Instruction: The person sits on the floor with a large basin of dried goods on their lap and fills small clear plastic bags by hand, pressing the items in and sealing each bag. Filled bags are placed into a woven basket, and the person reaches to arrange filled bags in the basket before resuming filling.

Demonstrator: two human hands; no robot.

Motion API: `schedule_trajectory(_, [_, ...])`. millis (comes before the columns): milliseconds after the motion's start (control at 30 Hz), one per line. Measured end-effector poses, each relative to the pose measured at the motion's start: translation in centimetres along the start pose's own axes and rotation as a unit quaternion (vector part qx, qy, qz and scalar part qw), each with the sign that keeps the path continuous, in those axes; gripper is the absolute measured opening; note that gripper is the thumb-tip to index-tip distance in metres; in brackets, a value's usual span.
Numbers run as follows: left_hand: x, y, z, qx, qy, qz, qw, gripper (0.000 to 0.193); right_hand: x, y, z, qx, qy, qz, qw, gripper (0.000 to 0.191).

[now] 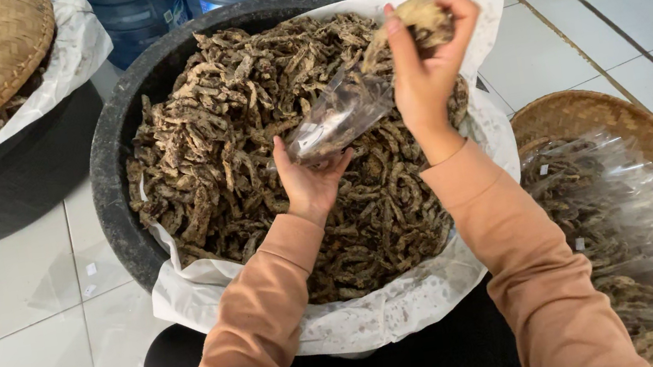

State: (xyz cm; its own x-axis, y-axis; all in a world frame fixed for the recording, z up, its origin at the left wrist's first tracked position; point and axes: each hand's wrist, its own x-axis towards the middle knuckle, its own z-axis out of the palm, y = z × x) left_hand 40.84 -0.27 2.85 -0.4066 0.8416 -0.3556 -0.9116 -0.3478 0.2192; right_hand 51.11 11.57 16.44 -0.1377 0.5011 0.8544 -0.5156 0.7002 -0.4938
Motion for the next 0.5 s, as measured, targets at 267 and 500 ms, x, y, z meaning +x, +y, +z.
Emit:
schedule_trajectory(267, [0.5,0.6,-0.6,-0.019,-0.011,0.047,0.999,0.087,-4.2,-1.7,-0.1,-0.217,-0.269,0.029,0.938,0.04])
schedule_trajectory(500, [0.6,1.6,-0.2,-0.006,0.006,0.062,0.998,0.081,-3.1,-6.6,-2.4,-0.24,-0.306,0.121,0.913,0.035])
